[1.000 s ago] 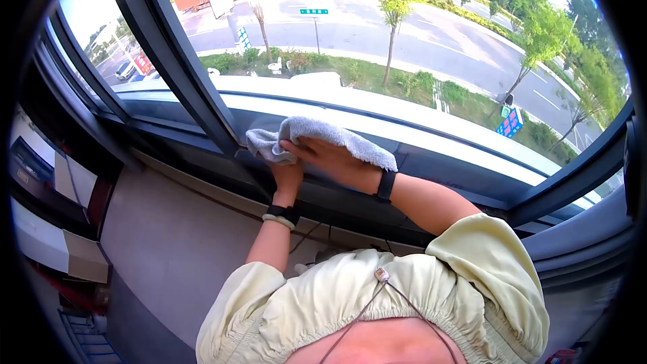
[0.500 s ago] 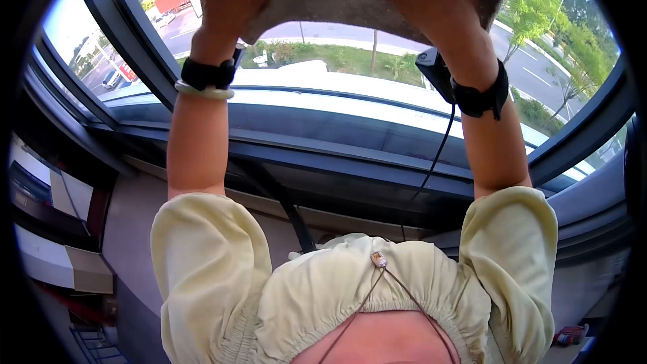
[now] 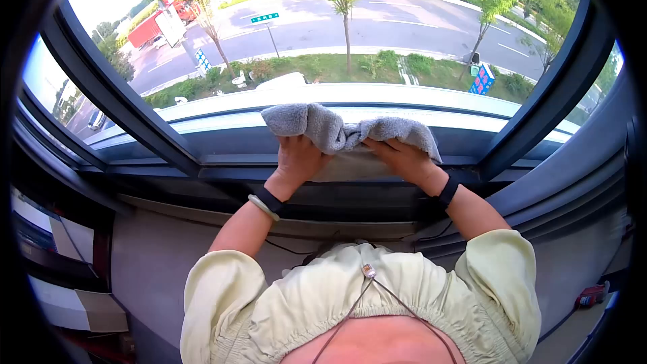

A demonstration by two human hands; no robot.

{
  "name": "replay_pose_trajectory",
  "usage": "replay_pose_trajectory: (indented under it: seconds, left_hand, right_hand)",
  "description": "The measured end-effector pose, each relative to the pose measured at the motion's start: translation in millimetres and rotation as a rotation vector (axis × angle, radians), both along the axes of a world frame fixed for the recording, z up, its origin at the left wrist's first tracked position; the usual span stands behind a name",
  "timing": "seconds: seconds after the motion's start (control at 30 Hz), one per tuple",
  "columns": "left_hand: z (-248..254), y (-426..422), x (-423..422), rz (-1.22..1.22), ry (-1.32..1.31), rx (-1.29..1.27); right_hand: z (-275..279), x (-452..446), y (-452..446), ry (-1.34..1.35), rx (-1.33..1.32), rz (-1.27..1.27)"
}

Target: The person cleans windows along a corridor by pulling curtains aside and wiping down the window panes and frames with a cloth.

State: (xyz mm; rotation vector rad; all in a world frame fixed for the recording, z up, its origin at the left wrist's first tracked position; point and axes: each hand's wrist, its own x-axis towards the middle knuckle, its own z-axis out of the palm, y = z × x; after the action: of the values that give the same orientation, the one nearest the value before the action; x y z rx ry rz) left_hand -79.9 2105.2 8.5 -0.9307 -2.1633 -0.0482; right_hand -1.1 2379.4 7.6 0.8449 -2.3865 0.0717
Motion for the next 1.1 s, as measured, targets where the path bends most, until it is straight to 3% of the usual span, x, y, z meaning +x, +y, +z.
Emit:
replay_pose_trajectory:
  seconds: [0.13,0.17,0.23,0.33,0.43,0.47,0.5,0.53,0.57,0.77,0.83,0.87,1.0,1.03,1.1]
  left_hand:
    - [171.5,34.9,-7.0,-0.019,0.275,0.053]
    - [211.6,45.5,-10.2,-0.04,0.37,0.092]
    - [291.9,71.4,-21.4,-0.205,0.584,0.121]
    - [353.0,121.8,-7.0,-0.158,0.69,0.223]
    - [337.0,163.6,5.2,-0.148,0.691,0.312]
    - [320.3,173.0,16.6,-0.17,0.693,0.285]
    - [297.6,183.1,35.6,-0.058,0.669,0.249]
    - [269.4,195.8,31.5,-0.136,0.628,0.261]
    - [234.9,206.5,25.7,-0.213,0.58,0.269]
    - [44.0,225.3,54.6,-0.219,0.106,-0.23]
    - [5.6,222.1,61.7,-0.254,0.185,-0.375]
    - [-8.9,221.2,63.1,-0.302,0.066,-0.391]
    - [-3.1,211.1,55.7,-0.344,0.197,-0.303]
    - [15.6,208.5,57.0,-0.361,0.144,-0.236]
    - [60.1,200.8,53.9,-0.326,0.114,-0.126]
  right_hand:
    - [156.1,8.0,25.2,0.379,-0.116,-0.196]
    - [198.1,-3.8,41.6,0.732,-0.077,-0.189]
    - [269.9,5.3,60.1,0.838,-0.124,-0.155]
    - [329.6,6.1,86.0,0.956,-0.203,-0.199]
    - [315.9,10.5,97.5,1.003,-0.244,-0.316]
    - [299.7,9.5,102.5,1.005,-0.276,-0.354]
    - [271.9,-6.1,121.7,1.113,-0.226,-0.547]
    - [247.8,-4.7,133.2,1.069,-0.246,-0.505]
    - [221.0,2.2,139.9,1.016,-0.269,-0.464]
    - [1.5,48.8,158.6,0.398,-0.369,-0.677]
    - [-44.5,67.8,158.3,0.176,-0.308,-0.71]
    - [-45.5,71.5,158.9,0.185,-0.319,-0.672]
    - [-33.2,89.6,165.9,0.083,-0.342,-0.615]
    - [-20.7,88.8,169.3,0.032,-0.339,-0.616]
    - [15.7,81.5,173.6,0.185,-0.317,-0.578]
